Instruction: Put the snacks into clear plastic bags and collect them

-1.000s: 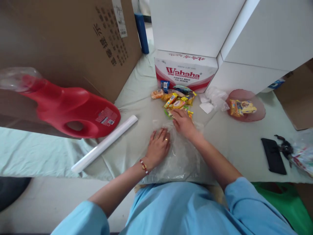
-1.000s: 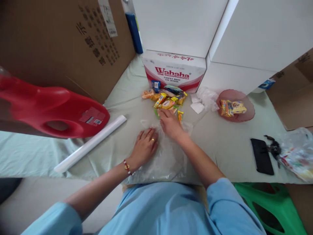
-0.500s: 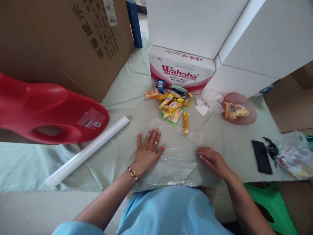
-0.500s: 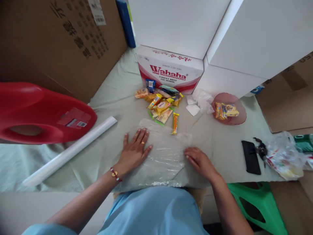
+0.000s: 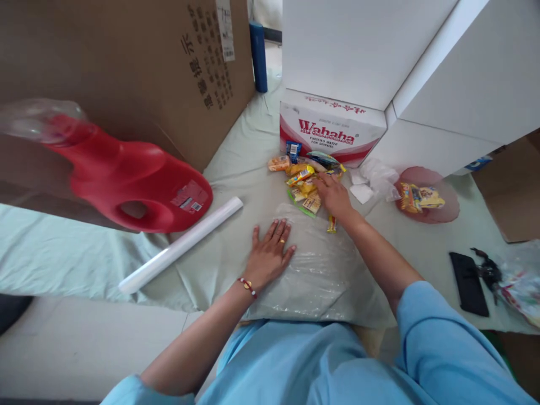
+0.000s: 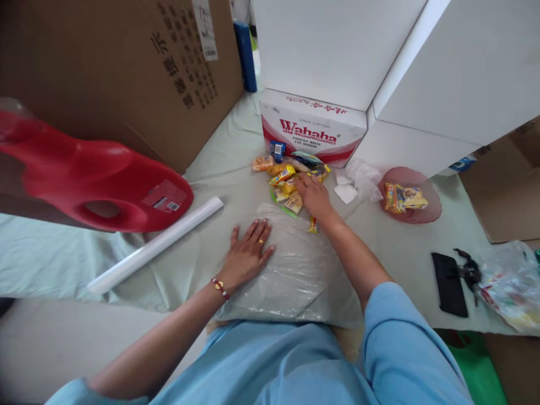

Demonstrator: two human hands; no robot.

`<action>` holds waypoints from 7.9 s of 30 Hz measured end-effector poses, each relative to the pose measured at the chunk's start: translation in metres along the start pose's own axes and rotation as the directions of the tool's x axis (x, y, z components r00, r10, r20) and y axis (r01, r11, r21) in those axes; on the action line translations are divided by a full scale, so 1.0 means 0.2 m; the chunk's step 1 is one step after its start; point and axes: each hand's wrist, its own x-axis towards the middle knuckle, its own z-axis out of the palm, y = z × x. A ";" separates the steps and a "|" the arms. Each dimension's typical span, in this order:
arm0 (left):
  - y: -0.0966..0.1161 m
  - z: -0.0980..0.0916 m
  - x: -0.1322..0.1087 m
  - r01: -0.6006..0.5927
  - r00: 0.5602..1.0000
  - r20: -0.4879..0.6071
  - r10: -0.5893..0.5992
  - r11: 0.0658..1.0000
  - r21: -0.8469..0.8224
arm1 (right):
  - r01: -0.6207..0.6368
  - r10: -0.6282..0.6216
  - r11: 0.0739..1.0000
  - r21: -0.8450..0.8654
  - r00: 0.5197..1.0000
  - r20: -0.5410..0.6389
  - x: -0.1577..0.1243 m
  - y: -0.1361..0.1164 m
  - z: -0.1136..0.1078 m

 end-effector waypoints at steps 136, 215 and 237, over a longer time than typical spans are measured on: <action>0.20 -0.07 -0.15 -0.198 0.980 0.009 0.199 0.979 -0.053 | -0.003 0.042 0.995 -0.101 0.922 0.385 -0.21 -0.37 0.03; 0.28 -0.03 -0.26 -0.190 0.982 0.009 0.191 0.980 -0.061 | -0.414 0.436 0.885 0.214 0.898 -0.065 -1.07 -0.35 -0.03; 0.02 -0.15 -0.38 0.054 0.979 -0.153 -0.137 0.893 -0.448 | -0.099 0.080 0.994 0.051 0.954 0.290 -0.71 -0.85 0.02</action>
